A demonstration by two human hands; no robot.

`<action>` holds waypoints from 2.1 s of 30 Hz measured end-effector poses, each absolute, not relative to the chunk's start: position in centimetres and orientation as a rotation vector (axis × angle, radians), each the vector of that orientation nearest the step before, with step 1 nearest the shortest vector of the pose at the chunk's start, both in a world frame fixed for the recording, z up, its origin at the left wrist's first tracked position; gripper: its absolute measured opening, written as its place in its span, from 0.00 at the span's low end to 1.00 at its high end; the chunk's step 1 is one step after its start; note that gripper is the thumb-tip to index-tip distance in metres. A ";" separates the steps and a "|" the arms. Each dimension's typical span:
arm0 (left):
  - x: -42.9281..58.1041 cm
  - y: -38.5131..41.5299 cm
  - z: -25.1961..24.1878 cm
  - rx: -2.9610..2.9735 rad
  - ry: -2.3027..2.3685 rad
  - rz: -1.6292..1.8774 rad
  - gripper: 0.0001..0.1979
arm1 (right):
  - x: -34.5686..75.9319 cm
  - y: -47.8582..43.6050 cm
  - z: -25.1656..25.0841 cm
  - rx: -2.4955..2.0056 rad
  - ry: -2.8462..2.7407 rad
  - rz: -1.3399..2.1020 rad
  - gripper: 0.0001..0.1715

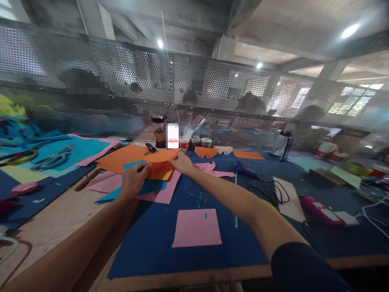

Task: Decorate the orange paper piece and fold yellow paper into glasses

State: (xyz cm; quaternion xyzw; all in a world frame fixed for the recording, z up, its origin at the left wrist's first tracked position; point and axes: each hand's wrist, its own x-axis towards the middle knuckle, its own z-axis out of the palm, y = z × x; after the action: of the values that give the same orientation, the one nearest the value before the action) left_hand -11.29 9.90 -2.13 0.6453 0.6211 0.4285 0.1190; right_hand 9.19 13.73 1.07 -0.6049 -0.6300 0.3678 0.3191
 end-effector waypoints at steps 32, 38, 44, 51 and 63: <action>-11.1 9.7 -2.1 1.955 1.895 1.096 0.15 | 7.8 10.1 0.9 -1.192 -2.600 -0.318 0.13; -11.1 9.7 -2.3 2.007 1.870 1.091 0.15 | 7.9 10.1 1.1 -1.242 -2.569 -0.222 0.13; -10.9 9.8 -2.8 2.103 1.780 1.144 0.19 | 8.2 10.5 1.0 -1.336 -2.510 -0.060 0.15; -10.7 10.1 -3.7 2.266 1.796 1.105 0.17 | 8.1 10.8 1.4 -1.408 -2.472 0.080 0.17; -11.1 10.2 -3.3 2.421 1.901 0.835 0.15 | 7.8 11.0 0.4 -1.280 -2.552 -0.190 0.15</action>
State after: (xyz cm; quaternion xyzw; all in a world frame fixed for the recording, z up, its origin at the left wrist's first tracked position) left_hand -11.07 10.18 -3.26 0.7588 0.5959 0.2617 -0.0242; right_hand 7.84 11.03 0.36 -0.4431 -0.8831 -0.0657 0.1396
